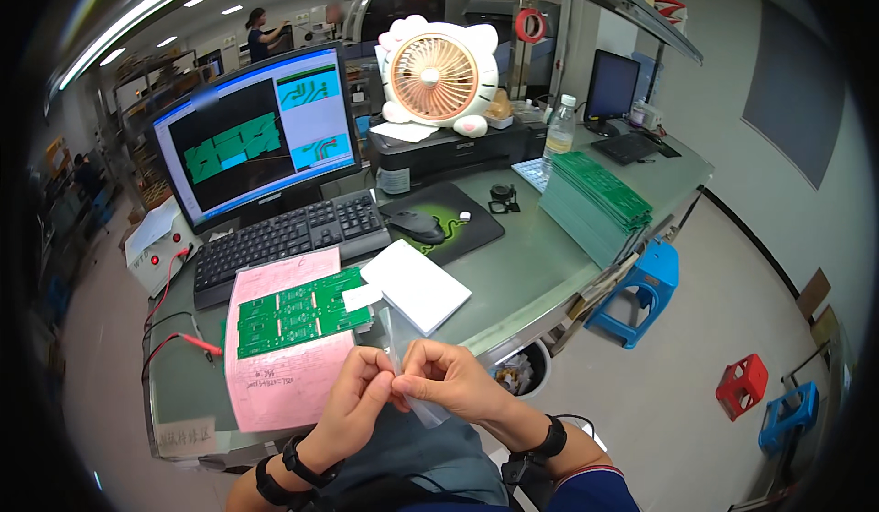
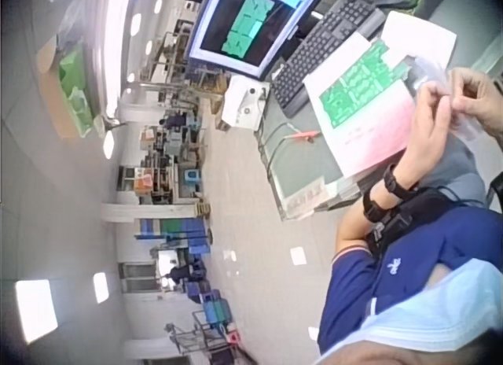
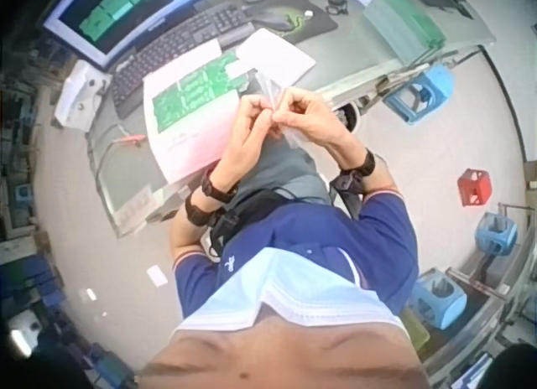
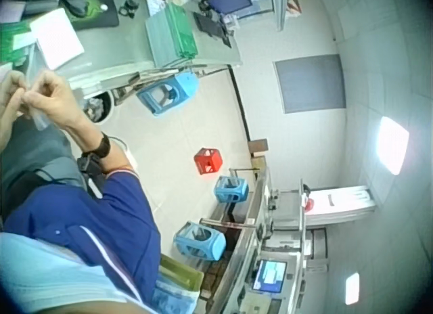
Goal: Test and document printed circuit board assemblies using a multimeter probe and computer interface.
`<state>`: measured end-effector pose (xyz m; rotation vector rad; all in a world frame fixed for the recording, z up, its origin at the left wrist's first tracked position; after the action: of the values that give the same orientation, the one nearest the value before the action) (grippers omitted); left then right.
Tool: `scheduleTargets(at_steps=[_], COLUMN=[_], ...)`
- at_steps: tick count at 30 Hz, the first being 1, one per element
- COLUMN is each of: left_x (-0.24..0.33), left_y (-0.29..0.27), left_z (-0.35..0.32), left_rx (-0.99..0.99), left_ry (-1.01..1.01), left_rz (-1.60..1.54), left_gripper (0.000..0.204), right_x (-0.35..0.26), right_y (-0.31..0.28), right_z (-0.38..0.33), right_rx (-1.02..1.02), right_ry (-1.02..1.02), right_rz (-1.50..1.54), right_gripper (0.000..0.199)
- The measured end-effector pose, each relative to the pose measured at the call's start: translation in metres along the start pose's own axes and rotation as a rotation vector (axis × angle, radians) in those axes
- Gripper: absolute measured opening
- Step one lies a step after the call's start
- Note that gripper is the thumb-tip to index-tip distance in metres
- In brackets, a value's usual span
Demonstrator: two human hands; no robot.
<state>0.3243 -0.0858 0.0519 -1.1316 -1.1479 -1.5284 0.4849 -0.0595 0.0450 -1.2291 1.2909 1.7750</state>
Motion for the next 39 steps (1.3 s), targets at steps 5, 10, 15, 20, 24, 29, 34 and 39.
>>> scheduleTargets(at_steps=[5, 10, 15, 20, 24, 29, 34, 39], left_x=[0.000, 0.000, -0.001, -0.002, -0.006, -0.005, 0.001, -0.007], left_y=[-0.013, -0.018, -0.021, -0.023, -0.025, -0.024, -0.022, -0.022], left_z=[0.000, -0.003, -0.004, -0.004, -0.004, -0.005, -0.005, -0.007], left_rx=[-0.013, 0.008, -0.016, -0.019, -0.020, -0.027, -0.067, -0.094], left_ry=[-0.039, -0.081, -0.040, -0.053, -0.055, -0.056, -0.011, -0.017], left_rz=[-0.032, -0.003, -0.028, -0.035, -0.029, -0.017, -0.014, -0.082], left_gripper=[0.016, 0.017, 0.018, 0.018, 0.018, 0.018, 0.021, 0.023], right_x=[0.004, 0.003, 0.007, 0.011, 0.013, 0.013, 0.013, 0.011], right_y=[0.010, 0.014, 0.015, 0.015, 0.014, 0.015, 0.014, 0.014], right_z=[0.008, 0.008, 0.009, 0.011, 0.012, 0.012, 0.011, 0.011], right_rx=[-0.063, -0.127, -0.137, -0.138, -0.160, -0.149, -0.122, -0.119], right_ry=[-0.119, -0.179, 0.002, 0.032, 0.032, 0.045, 0.055, 0.057], right_rz=[-0.305, -0.317, -0.221, -0.192, -0.151, -0.145, -0.185, -0.167], right_gripper=[0.022, 0.020, 0.026, 0.025, 0.024, 0.022, 0.020, 0.020])
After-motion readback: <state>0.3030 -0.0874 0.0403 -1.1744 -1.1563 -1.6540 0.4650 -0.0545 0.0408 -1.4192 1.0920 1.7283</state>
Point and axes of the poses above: each hand's wrist, its own z-axis towards the middle knuckle, its own y-axis out of the palm, x = y × z, the point moved 2 cm from there along z, towards the middle knuckle, and after that the axes turned 14 degrees about x, right-handed, at the moved point
